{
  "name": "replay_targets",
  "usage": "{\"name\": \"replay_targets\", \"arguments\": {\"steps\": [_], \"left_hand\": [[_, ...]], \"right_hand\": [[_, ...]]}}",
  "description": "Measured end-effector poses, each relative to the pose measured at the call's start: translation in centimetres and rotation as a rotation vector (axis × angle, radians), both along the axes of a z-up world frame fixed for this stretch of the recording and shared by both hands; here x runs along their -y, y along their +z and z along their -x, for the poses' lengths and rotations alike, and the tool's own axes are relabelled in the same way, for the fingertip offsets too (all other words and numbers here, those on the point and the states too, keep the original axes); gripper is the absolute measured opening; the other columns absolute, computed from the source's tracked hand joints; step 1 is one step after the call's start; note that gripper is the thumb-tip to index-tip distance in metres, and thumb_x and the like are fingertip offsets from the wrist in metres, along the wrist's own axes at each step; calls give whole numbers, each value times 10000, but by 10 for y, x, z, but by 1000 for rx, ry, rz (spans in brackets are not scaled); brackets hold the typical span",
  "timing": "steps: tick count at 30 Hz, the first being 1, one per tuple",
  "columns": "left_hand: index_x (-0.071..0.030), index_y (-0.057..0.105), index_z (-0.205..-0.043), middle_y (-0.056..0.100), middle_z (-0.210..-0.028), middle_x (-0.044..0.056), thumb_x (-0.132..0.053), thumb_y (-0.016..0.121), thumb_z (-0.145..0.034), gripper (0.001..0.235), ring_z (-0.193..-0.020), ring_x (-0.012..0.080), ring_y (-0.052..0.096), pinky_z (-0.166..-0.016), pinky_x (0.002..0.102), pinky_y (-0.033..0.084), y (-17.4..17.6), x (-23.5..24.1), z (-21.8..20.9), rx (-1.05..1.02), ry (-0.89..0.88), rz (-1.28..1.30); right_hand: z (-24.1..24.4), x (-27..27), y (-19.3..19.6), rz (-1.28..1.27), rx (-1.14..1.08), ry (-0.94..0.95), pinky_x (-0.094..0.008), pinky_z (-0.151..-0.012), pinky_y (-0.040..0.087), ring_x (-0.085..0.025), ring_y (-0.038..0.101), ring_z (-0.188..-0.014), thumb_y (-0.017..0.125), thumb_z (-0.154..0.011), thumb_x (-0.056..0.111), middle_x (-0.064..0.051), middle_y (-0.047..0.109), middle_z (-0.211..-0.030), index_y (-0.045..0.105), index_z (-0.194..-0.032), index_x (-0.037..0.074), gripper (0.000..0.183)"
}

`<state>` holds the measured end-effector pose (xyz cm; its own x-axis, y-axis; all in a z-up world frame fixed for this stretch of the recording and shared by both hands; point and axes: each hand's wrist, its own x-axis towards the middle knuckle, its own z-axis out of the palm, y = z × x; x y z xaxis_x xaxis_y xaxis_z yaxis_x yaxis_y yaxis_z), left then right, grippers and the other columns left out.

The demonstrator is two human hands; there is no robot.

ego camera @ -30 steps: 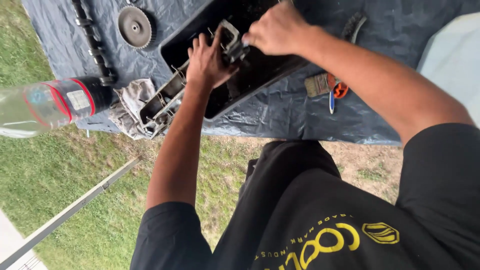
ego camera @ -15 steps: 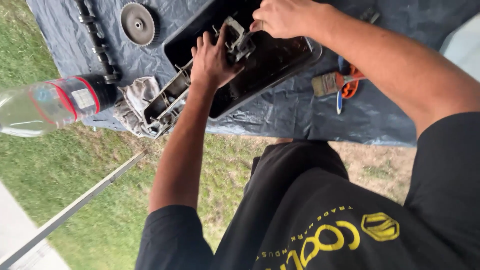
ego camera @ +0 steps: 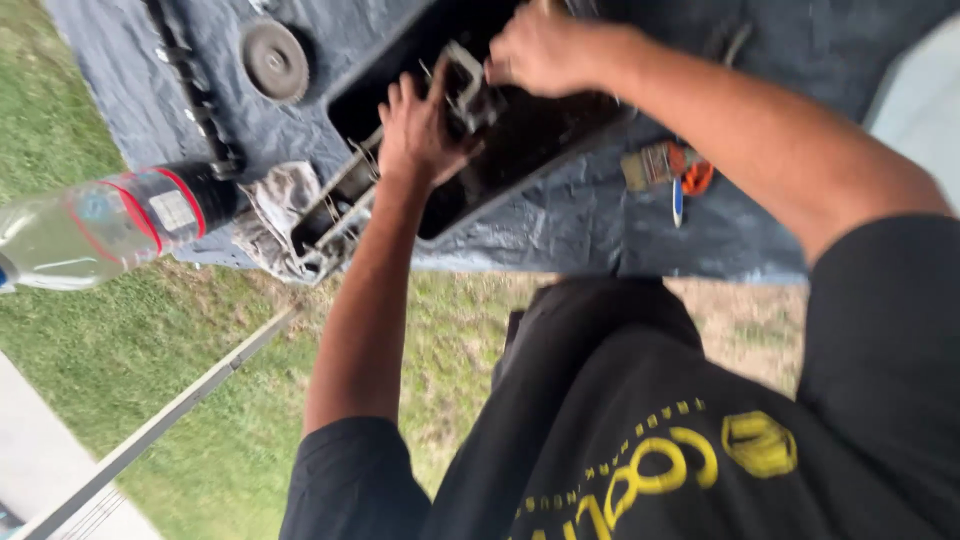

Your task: The person scrubs a metal engine part with a brush and a cleaning solution in a black tray. They rotate the part to clean different sides and occasionally rinse it in the liquid.

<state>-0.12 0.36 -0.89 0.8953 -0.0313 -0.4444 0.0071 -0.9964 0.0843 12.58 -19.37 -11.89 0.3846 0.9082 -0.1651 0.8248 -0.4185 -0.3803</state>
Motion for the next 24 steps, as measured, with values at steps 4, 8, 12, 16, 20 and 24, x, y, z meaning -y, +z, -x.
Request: {"name": "replay_targets", "arguments": {"steps": [4, 8, 12, 16, 20, 24], "left_hand": [[-201, 201, -1625, 460, -1315, 258, -735, 791, -844, 1115, -1193, 424, 476, -1007, 555, 430, 12, 6, -3, -63, 48, 42], [-251, 204, -1633, 473, -1265, 268, -690, 822, -808, 1121, -1146, 452, 497, -941, 584, 449, 13, -3, 3, -7, 46, 35], [-289, 155, -1651, 475, -1234, 253, -730, 808, -827, 1141, -1115, 441, 513, -908, 575, 477, 11, -10, 5, -24, -1, 44], [-226, 170, -1651, 466, -1232, 249, -711, 803, -821, 1151, -1098, 435, 512, -893, 578, 494, 15, -7, 6, -48, 8, 52], [-164, 234, -1635, 487, -1213, 252, -718, 778, -824, 1123, -1115, 421, 515, -921, 571, 474, 9, -8, 7, -55, 37, 49], [-132, 227, -1634, 483, -1241, 268, -754, 746, -848, 1129, -1137, 424, 517, -946, 586, 473, 12, -9, 2, -56, 24, 66]], "right_hand": [[25, 24, 30, -28, -358, -203, -600, -1129, 262, -390, 566, -1108, 369, -1176, 491, -159, 679, -957, 690, -1042, 44, 567], [42, 39, -15, -287, -301, -377, -483, -863, 346, -392, 643, -851, 472, -1178, 371, -120, 672, -789, 603, -869, 106, 427], [40, 45, -21, -373, -288, -390, -499, -859, 378, -416, 631, -801, 511, -1194, 352, -156, 615, -729, 616, -863, 58, 455], [46, 42, -22, -428, -263, -430, -501, -854, 387, -403, 655, -834, 571, -1159, 355, -149, 672, -789, 641, -876, 95, 390], [48, 39, -14, -378, -341, -458, -449, -864, 398, -331, 640, -775, 529, -1173, 384, -76, 606, -692, 552, -800, 79, 482], [41, 30, 25, -248, -490, -491, -468, -950, 365, -318, 564, -693, 370, -1166, 546, -60, 461, -608, 444, -722, 100, 633]]}}
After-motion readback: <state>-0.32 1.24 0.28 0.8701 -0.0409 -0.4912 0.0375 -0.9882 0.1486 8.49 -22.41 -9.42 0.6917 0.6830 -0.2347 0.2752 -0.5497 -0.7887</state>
